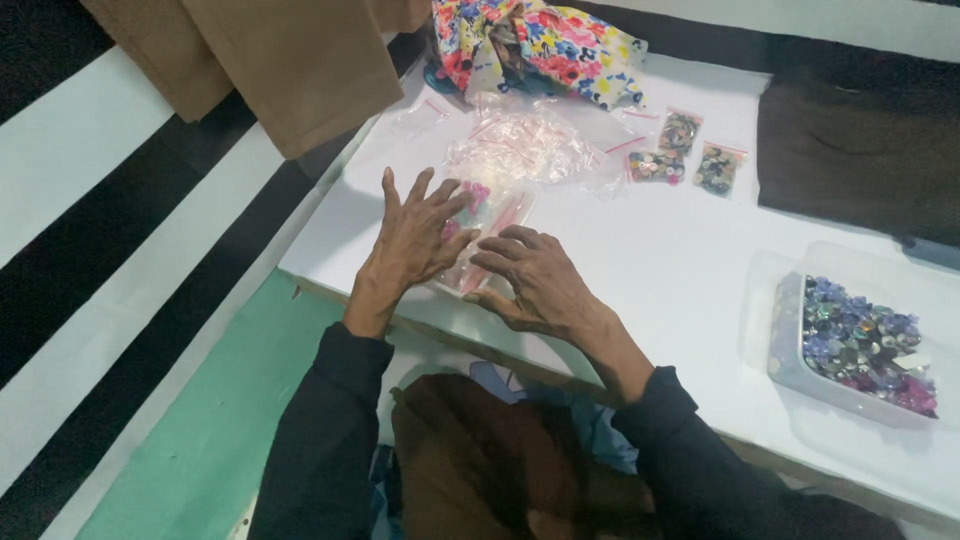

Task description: Sorting and packaging small pink beads into plastic bags

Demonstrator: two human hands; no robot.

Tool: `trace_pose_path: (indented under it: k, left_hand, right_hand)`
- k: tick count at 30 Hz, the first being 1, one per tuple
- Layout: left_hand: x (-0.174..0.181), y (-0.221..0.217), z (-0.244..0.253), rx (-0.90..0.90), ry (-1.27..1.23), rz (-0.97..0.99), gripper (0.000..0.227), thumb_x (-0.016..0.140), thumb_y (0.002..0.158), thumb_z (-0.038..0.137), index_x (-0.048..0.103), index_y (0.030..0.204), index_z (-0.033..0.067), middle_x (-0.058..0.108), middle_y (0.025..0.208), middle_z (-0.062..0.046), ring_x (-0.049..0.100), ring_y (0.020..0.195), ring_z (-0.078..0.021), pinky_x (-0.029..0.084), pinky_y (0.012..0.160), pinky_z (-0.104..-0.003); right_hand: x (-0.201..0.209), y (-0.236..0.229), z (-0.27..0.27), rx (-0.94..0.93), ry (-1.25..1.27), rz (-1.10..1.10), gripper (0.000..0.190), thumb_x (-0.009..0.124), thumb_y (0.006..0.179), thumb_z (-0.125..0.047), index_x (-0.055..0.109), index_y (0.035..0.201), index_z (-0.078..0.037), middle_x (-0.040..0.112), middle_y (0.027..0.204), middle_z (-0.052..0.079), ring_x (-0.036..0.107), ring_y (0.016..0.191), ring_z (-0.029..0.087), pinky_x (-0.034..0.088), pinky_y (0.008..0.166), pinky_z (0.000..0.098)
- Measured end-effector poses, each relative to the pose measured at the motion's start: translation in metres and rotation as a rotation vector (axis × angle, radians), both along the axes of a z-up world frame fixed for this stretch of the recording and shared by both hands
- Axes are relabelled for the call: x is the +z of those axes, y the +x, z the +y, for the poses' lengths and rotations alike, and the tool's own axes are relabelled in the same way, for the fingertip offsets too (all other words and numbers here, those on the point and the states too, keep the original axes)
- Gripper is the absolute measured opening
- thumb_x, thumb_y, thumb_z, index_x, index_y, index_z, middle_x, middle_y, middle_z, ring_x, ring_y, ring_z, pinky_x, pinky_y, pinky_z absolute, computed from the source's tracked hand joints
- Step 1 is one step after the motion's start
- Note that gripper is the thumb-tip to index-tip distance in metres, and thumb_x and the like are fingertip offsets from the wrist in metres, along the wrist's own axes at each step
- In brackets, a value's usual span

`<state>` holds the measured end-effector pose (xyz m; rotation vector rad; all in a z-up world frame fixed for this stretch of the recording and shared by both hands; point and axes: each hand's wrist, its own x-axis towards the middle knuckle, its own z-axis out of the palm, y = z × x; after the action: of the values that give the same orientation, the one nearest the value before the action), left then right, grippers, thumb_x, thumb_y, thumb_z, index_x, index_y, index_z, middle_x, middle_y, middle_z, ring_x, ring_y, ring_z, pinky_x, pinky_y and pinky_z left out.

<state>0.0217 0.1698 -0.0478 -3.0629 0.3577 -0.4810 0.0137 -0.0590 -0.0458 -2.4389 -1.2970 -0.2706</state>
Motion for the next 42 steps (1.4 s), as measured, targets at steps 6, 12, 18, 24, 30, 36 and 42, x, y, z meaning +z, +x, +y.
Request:
trace_pose_path:
  k: [6, 12, 18, 24, 30, 36, 42]
  left_hand:
    - [0.002, -0.004, -0.002, -0.069, -0.087, -0.081, 0.046, 0.061, 0.095, 0.054, 0.069, 0.129, 0.0228, 0.066, 0.133, -0.007, 0.050, 0.139, -0.0354, 0.009, 0.115, -0.078]
    - [0.004, -0.007, -0.003, -0.126, -0.141, -0.193, 0.043, 0.068, 0.094, 0.047, 0.071, 0.128, 0.0196, 0.066, 0.137, -0.012, 0.055, 0.135, -0.0378, 0.015, 0.114, -0.077]
    - [-0.001, -0.010, 0.001, -0.213, -0.182, -0.359, 0.031, 0.070, 0.101, 0.037, 0.073, 0.118, 0.0113, 0.070, 0.128, -0.015, 0.063, 0.127, -0.0371, 0.023, 0.117, -0.070]
    - [0.039, -0.039, -0.030, -0.270, -0.148, -0.644, 0.013, 0.071, 0.108, 0.005, 0.072, 0.118, -0.0031, 0.069, 0.136, -0.026, 0.065, 0.129, -0.0460, 0.037, 0.119, -0.061]
    - [0.054, -0.055, -0.129, -0.447, -0.600, -0.546, 0.019, 0.074, 0.095, -0.005, 0.071, 0.114, -0.0036, 0.068, 0.124, -0.023, 0.066, 0.117, -0.0435, 0.049, 0.104, -0.054]
    - [0.049, -0.050, -0.277, -0.796, -0.830, -0.238, 0.018, 0.076, 0.092, 0.010, 0.074, 0.109, 0.0061, 0.075, 0.105, -0.010, 0.073, 0.107, -0.0319, 0.056, 0.095, -0.045]
    - [0.033, -0.022, -0.395, -0.834, -0.532, 0.287, 0.009, 0.070, 0.088, 0.014, 0.072, 0.095, 0.0077, 0.068, 0.083, -0.012, 0.069, 0.080, -0.0386, 0.052, 0.070, -0.046]
  right_hand:
    - [-0.014, 0.006, 0.002, 0.004, 0.037, -0.074, 0.051, 0.051, 0.097, -0.062, 0.068, 0.129, -0.026, 0.066, 0.133, 0.007, 0.052, 0.132, 0.034, 0.048, 0.097, 0.0530]
    - [-0.021, 0.009, 0.001, 0.006, 0.074, -0.129, 0.051, 0.055, 0.095, -0.062, 0.064, 0.131, -0.027, 0.062, 0.139, 0.006, 0.052, 0.133, 0.034, 0.050, 0.095, 0.0518]
    - [-0.024, -0.001, -0.001, -0.016, 0.170, -0.158, 0.066, 0.055, 0.097, -0.062, 0.054, 0.147, -0.018, 0.054, 0.150, 0.019, 0.051, 0.139, 0.040, 0.048, 0.099, 0.0517]
    - [-0.010, -0.020, -0.028, -0.066, 0.183, -0.250, 0.064, 0.057, 0.104, -0.049, 0.043, 0.151, -0.009, 0.042, 0.159, 0.028, 0.050, 0.142, 0.046, 0.047, 0.106, 0.0522]
    - [0.045, -0.047, -0.136, -0.170, 0.394, -0.191, 0.031, 0.061, 0.105, -0.027, 0.069, 0.125, -0.005, 0.072, 0.116, 0.018, 0.071, 0.112, 0.035, 0.059, 0.093, 0.0421]
    - [0.070, -0.031, -0.304, -0.597, 0.102, 0.160, 0.021, 0.056, 0.107, -0.016, 0.071, 0.117, -0.005, 0.075, 0.103, 0.019, 0.075, 0.099, 0.035, 0.060, 0.084, 0.0443]
    - [0.088, -0.029, -0.361, -0.791, -0.423, 0.573, 0.033, 0.055, 0.096, -0.012, 0.080, 0.117, -0.016, 0.078, 0.112, 0.021, 0.069, 0.113, 0.046, 0.054, 0.101, 0.0555]
